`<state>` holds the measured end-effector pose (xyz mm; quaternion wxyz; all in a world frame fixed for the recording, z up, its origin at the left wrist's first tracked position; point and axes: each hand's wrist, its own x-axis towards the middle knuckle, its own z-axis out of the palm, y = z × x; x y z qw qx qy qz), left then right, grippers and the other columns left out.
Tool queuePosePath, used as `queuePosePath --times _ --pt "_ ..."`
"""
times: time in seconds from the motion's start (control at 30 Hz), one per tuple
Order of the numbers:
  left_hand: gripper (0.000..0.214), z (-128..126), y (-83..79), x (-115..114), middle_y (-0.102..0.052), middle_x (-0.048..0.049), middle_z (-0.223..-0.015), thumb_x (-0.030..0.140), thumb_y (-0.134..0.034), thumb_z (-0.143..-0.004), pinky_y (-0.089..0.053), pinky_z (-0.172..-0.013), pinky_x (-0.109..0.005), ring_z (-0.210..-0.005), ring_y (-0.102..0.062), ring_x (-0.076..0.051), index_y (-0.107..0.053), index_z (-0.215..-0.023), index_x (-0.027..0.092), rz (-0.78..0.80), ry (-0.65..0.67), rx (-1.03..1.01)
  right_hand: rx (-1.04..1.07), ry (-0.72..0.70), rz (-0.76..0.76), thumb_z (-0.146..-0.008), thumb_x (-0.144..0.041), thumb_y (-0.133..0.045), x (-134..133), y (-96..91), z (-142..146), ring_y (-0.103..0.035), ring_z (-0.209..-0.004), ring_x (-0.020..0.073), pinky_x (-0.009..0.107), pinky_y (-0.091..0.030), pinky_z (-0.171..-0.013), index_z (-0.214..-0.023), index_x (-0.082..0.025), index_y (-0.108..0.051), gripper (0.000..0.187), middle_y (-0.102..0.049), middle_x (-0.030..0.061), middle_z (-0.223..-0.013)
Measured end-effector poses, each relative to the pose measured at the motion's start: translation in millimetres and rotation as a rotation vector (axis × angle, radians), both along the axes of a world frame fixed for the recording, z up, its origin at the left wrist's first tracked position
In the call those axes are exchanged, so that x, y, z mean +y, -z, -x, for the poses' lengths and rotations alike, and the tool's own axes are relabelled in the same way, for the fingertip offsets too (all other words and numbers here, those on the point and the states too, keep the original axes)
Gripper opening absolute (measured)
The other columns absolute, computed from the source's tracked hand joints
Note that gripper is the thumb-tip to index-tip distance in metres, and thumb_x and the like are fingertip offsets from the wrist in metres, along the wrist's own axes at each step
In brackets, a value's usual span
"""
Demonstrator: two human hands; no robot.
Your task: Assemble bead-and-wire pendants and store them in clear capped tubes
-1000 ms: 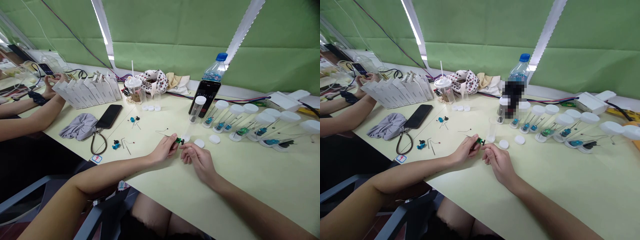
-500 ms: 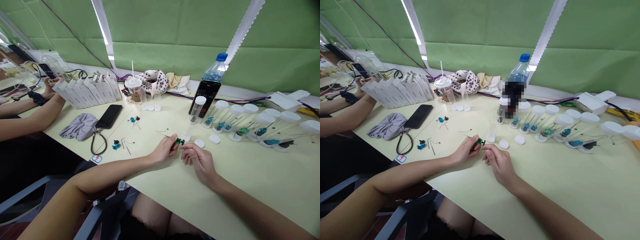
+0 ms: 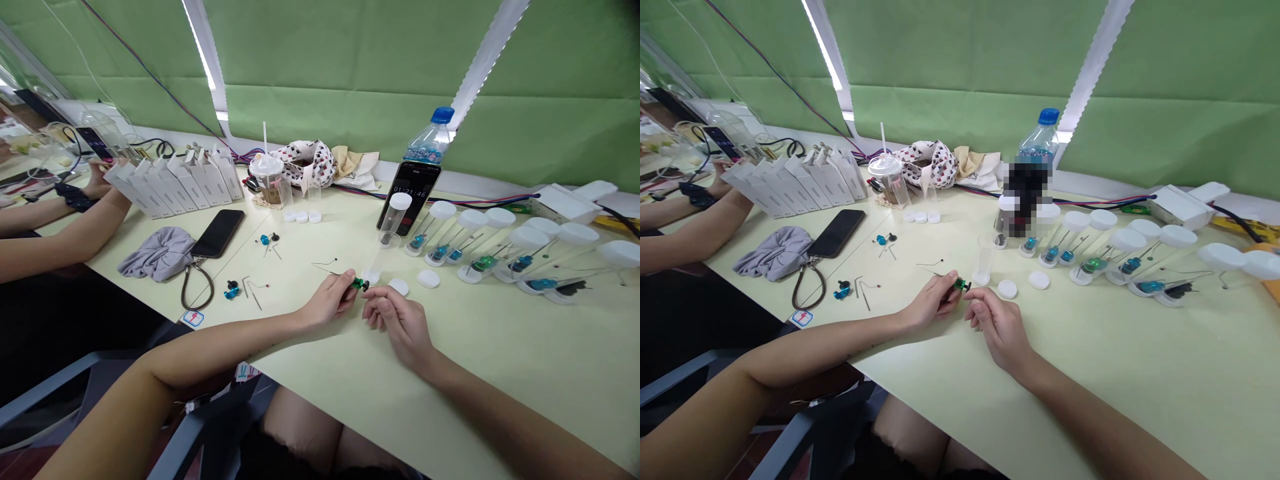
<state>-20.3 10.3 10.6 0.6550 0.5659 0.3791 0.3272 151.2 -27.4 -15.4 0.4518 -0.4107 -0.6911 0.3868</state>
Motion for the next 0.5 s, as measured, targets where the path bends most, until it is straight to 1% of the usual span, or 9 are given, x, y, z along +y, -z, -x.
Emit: queuePosePath --times 0.33,0.5 --pt "0.055 0.0 1.1 0.5 -0.028 0.0054 -0.041 0.056 -0.032 -0.093 -0.023 -0.044 -0.026 -0.039 -0.026 -0.007 -0.031 -0.052 0.019 0.019 0.003 -0.037 -0.007 0.015 -0.015 -0.1 -0.038 -0.037 0.2 -1.6 0.4 -0.056 -0.056 0.012 0.025 -0.047 -0.054 -0.103 -0.02 -0.057 0.027 -0.061 0.0 -0.068" --pt "0.053 0.4 3.0 0.7 -0.027 0.0059 -0.041 0.056 -0.032 -0.093 -0.022 -0.043 -0.025 -0.039 -0.023 -0.007 -0.032 -0.054 0.019 0.084 -0.012 -0.067 -0.014 -0.017 -0.1 -0.1 -0.033 -0.037 -0.5 -1.2 -0.5 -0.057 -0.056 0.0114 0.025 -0.048 -0.054 -0.11 -0.022 -0.057 0.025 -0.062 -0.0002 -0.07"
